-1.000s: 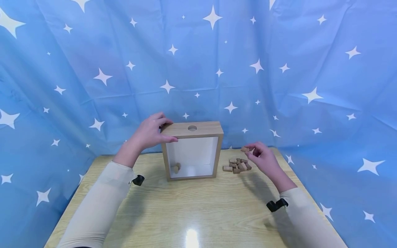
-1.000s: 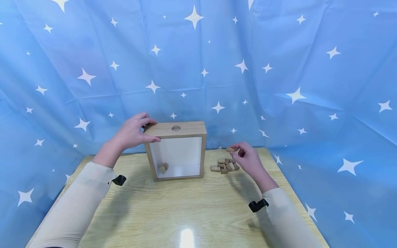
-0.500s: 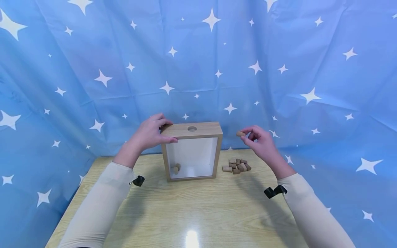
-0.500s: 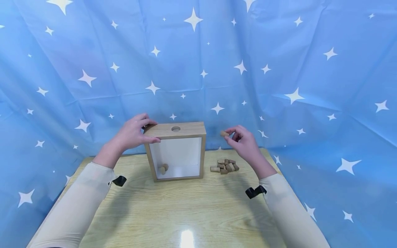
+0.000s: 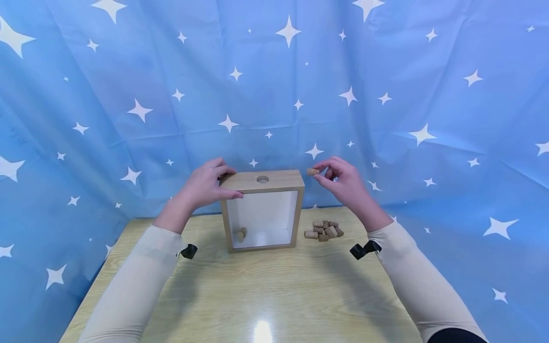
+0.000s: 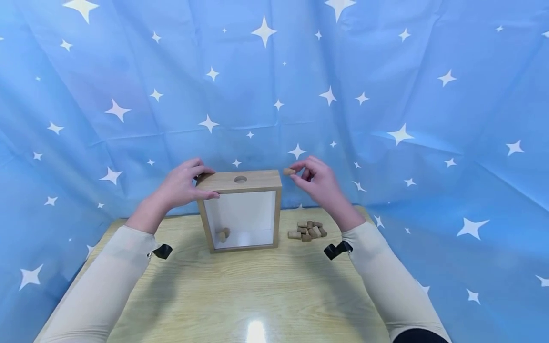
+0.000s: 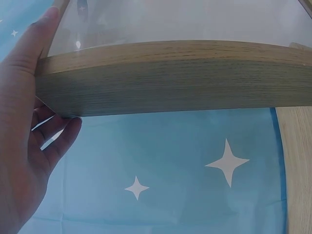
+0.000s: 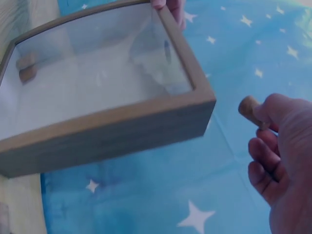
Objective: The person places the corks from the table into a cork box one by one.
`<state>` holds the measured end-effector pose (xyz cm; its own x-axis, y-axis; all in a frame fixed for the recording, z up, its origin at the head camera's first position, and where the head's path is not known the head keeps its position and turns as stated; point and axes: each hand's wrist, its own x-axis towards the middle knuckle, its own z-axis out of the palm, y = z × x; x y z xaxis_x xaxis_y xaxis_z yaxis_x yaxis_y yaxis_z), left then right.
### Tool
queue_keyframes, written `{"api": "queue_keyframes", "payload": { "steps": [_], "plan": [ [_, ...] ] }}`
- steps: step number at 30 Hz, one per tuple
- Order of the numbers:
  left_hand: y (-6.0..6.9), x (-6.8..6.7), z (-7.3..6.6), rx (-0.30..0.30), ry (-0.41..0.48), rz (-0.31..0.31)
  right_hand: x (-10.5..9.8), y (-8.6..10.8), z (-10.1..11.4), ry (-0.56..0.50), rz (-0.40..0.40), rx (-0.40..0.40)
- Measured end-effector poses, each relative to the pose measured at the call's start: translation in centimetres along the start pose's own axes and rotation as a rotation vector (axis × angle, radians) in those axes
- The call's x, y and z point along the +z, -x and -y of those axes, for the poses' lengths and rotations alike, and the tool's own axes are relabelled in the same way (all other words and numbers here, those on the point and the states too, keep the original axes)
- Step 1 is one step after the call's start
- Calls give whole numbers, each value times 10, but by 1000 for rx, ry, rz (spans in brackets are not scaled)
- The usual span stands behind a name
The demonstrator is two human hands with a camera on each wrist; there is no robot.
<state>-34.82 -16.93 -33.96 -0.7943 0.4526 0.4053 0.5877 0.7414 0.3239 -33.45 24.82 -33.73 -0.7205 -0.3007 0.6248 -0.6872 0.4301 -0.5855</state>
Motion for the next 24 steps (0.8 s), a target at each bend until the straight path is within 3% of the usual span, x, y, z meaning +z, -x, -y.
{"api": "queue_keyframes", "payload": {
  "steps": [7, 12, 24],
  "plan": [
    [1, 0, 1, 12, 3, -4, 18, -23, 16, -30, 57, -39],
    [1, 0, 1, 14, -3, 2, 29, -39, 28, 15, 111, -55],
    [1, -1, 0, 5, -9, 7, 54, -64, 44, 65, 245, 6]
  ]
}}
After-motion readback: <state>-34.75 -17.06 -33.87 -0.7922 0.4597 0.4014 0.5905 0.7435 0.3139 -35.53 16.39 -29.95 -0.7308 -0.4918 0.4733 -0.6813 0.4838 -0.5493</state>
